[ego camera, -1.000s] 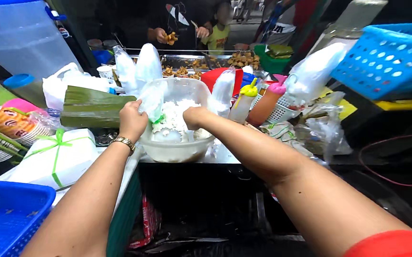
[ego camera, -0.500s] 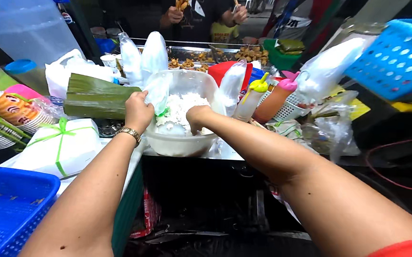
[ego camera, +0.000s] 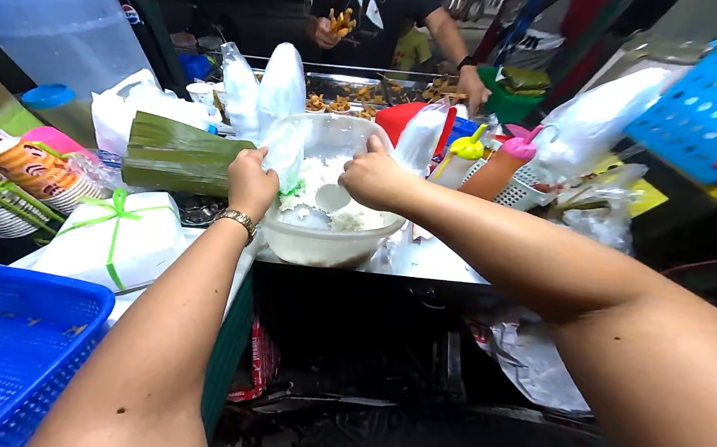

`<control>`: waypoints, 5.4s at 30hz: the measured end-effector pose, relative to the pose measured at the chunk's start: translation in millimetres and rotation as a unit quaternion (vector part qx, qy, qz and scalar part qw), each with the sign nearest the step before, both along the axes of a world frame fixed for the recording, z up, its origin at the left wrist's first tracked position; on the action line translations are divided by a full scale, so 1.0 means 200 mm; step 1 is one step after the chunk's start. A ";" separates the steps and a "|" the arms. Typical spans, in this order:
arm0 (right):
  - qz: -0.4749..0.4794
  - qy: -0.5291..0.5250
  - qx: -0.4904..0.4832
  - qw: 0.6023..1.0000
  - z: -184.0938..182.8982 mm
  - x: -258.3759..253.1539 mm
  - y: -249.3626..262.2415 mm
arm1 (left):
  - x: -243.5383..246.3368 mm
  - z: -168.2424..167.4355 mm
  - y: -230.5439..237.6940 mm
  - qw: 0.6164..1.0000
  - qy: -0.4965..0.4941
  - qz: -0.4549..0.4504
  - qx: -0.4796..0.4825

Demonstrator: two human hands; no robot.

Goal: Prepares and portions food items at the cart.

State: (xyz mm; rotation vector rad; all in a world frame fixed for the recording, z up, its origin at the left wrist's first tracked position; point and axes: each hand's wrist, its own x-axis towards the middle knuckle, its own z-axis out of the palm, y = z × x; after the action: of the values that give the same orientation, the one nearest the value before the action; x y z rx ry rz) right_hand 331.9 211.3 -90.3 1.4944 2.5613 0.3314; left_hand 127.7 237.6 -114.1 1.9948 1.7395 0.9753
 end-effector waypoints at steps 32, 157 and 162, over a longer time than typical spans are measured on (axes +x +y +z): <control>-0.158 0.462 -0.258 0.834 -0.05 0.14 -0.01 | -0.02 0.04 0.03 0.998 -0.056 -0.033 -0.010; -0.092 0.213 0.155 0.960 0.17 -0.13 -0.22 | 0.11 0.18 -0.05 0.960 -0.219 -0.110 -0.132; -0.089 0.148 0.264 0.949 0.26 -0.20 -0.34 | 0.10 0.19 -0.05 0.961 -0.220 -0.106 -0.132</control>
State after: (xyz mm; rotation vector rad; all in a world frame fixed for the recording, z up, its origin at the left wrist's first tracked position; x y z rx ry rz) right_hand 292.3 143.0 -37.9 2.0811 2.6590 0.8848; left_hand 147.9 227.6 -77.0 1.6042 1.3072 0.9651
